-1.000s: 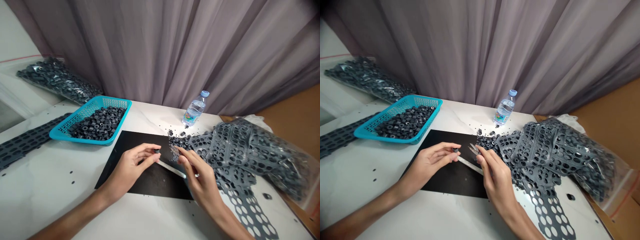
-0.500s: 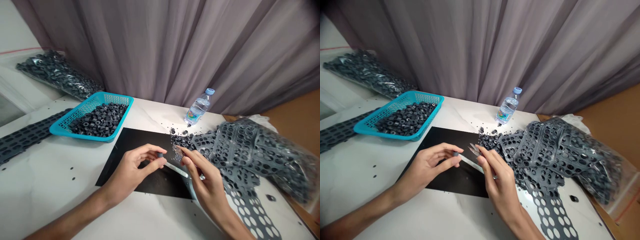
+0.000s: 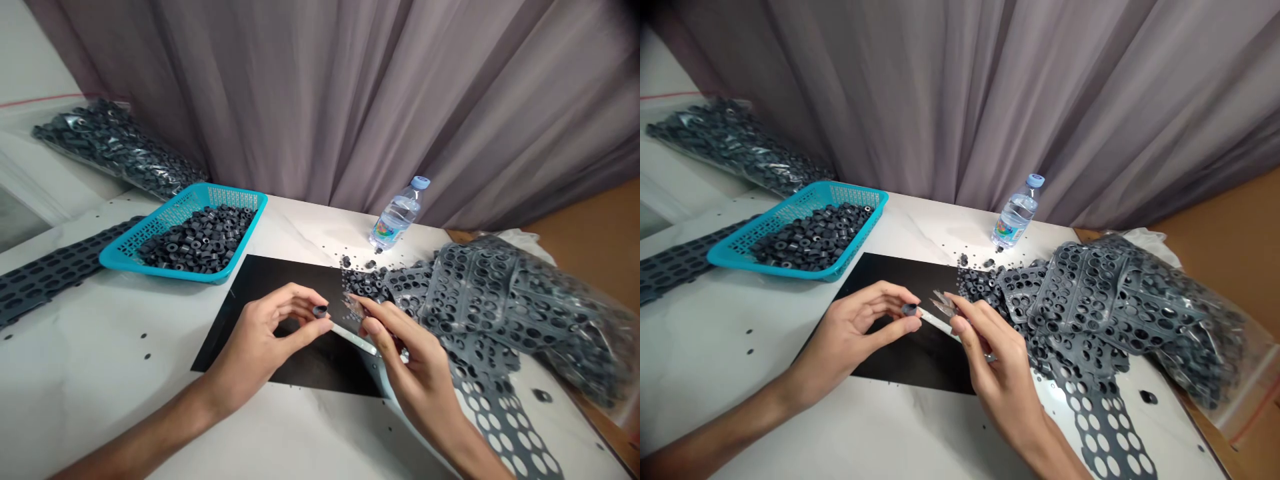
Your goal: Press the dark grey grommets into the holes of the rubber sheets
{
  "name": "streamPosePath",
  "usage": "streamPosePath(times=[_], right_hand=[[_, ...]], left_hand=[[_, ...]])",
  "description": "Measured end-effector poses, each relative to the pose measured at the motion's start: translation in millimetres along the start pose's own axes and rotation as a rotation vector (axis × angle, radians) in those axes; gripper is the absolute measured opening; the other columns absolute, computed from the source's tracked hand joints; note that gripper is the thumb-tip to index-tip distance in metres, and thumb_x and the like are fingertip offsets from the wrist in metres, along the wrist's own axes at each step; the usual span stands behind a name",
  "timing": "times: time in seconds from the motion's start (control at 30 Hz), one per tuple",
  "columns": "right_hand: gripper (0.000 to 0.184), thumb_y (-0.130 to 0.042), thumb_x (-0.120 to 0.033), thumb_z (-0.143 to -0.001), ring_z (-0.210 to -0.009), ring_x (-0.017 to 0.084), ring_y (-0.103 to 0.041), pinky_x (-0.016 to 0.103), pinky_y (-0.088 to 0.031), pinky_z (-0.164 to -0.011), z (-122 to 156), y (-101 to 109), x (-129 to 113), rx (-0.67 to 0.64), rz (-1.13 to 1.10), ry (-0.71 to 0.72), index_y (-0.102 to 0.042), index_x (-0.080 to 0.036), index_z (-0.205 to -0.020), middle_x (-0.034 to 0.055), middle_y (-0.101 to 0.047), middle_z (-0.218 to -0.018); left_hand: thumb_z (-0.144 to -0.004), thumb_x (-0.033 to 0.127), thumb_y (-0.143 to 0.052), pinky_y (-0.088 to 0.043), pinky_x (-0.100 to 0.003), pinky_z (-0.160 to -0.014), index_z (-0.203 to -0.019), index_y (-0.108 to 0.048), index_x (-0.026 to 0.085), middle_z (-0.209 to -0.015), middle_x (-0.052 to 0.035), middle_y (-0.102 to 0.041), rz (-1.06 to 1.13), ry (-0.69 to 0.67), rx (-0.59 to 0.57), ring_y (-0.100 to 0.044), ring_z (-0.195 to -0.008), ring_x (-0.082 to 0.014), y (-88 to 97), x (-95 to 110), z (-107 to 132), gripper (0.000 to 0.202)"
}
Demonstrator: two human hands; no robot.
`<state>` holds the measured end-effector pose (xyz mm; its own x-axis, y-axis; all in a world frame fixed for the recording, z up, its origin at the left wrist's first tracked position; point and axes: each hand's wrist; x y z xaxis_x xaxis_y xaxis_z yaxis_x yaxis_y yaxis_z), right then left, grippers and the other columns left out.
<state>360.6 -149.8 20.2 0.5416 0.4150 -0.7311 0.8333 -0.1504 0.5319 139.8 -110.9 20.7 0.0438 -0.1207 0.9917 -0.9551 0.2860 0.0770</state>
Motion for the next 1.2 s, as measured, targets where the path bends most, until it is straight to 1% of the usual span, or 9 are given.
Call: streamPosePath(times=[0.13,0.23,0.3,0.4,0.5,0.63,0.8,1.07,1.2], right_hand=[[0.029,-0.055,-0.026,-0.106,-0.071,0.013,-0.059,0.025,-0.044,-0.062,-0.8,0.1,-1.2,-0.001,-0.016,-0.016,-0.070,-0.024,-0.130,0.0007,-0.064,-0.084],[0.025,-0.055,-0.027,-0.106,-0.071,0.014,-0.058,0.025,-0.044,-0.063,-1.2,2.1,-4.0,-0.016,-0.032,-0.025,-0.073,-0.022,-0.121,0.0011,-0.064,-0.082],[0.024,-0.055,-0.028,-0.106,-0.073,0.015,-0.059,0.026,-0.045,-0.065,-0.7,4.0,-5.8,-0.049,-0.049,-0.034,-0.075,-0.021,-0.118,0.0021,-0.065,-0.084],[0.026,-0.054,-0.027,-0.106,-0.077,0.016,-0.061,0.027,-0.047,-0.070,0.8,5.7,-7.4,-0.101,-0.068,-0.041,-0.074,-0.022,-0.123,0.0030,-0.066,-0.087],[0.029,-0.054,-0.025,-0.106,-0.080,0.016,-0.062,0.028,-0.048,-0.074,1.6,5.3,-8.6,-0.115,-0.079,-0.030,-0.072,-0.023,-0.129,0.0031,-0.067,-0.090],[0.029,-0.054,-0.025,-0.106,-0.077,0.015,-0.061,0.027,-0.048,-0.071,1.2,3.6,-10.8,-0.102,-0.067,-0.030,-0.073,-0.024,-0.128,0.0021,-0.066,-0.087],[0.030,-0.054,-0.026,-0.106,-0.073,0.014,-0.059,0.026,-0.046,-0.066,1.0,3.2,-12.2,-0.088,-0.049,-0.040,-0.072,-0.024,-0.129,0.0010,-0.063,-0.083],[0.033,-0.054,-0.024,-0.106,-0.081,0.016,-0.062,0.028,-0.049,-0.074,2.5,5.0,-13.0,-0.123,-0.084,-0.031,-0.070,-0.026,-0.135,0.0031,-0.067,-0.093],[0.035,-0.053,-0.023,-0.106,-0.083,0.017,-0.062,0.029,-0.050,-0.074,2.4,4.6,-11.3,-0.134,-0.083,-0.035,-0.068,-0.026,-0.138,0.0043,-0.067,-0.096]], left_hand=[[-0.088,0.035,-0.080,-0.058,-0.021,-0.086,-0.106,-0.074,0.023,-0.097,0.0009,-0.075,0.039,0.035,-0.027,-0.071,-0.092,-0.0135,0.9,0.6,-0.2,0.023],[-0.088,0.035,-0.080,-0.058,-0.022,-0.087,-0.108,-0.075,0.024,-0.097,0.0007,-0.076,0.079,0.061,-0.048,-0.072,-0.092,-0.0141,0.7,1.2,-0.2,0.024],[-0.088,0.034,-0.080,-0.059,-0.022,-0.087,-0.109,-0.075,0.024,-0.098,0.0006,-0.077,0.093,0.065,-0.048,-0.072,-0.092,-0.0142,0.5,1.6,-0.5,0.024],[-0.087,0.034,-0.081,-0.059,-0.021,-0.088,-0.109,-0.076,0.024,-0.101,0.0005,-0.078,0.091,0.050,-0.032,-0.072,-0.094,-0.0142,0.7,2.1,-1.2,0.024],[-0.087,0.032,-0.081,-0.059,-0.020,-0.088,-0.110,-0.077,0.026,-0.102,0.0010,-0.078,0.074,0.038,-0.018,-0.072,-0.094,-0.0137,0.8,2.2,-0.7,0.024],[-0.088,0.032,-0.080,-0.059,-0.020,-0.088,-0.110,-0.077,0.026,-0.101,0.0015,-0.078,0.042,0.013,0.006,-0.073,-0.094,-0.0136,-1.3,2.2,1.7,0.024],[-0.088,0.031,-0.080,-0.060,-0.021,-0.089,-0.110,-0.077,0.027,-0.103,0.0016,-0.079,0.016,-0.053,0.038,-0.074,-0.094,-0.0145,-3.8,1.8,4.4,0.022],[-0.091,0.029,-0.077,-0.060,-0.023,-0.090,-0.112,-0.077,0.027,-0.105,0.0016,-0.078,-0.087,-0.120,0.045,-0.073,-0.094,-0.0149,-3.3,3.0,7.4,0.022],[-0.091,0.028,-0.077,-0.060,-0.023,-0.089,-0.113,-0.077,0.028,-0.104,0.0021,-0.078,-0.126,-0.160,0.045,-0.073,-0.092,-0.0142,-4.0,4.2,8.6,0.022]])
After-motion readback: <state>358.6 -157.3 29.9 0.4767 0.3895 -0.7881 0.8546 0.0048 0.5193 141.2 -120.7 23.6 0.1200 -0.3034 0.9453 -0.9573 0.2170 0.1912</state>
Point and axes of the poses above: each hand's wrist, its own z-axis away from the middle knuckle, its own y-axis out of the back of the hand, x = y × z
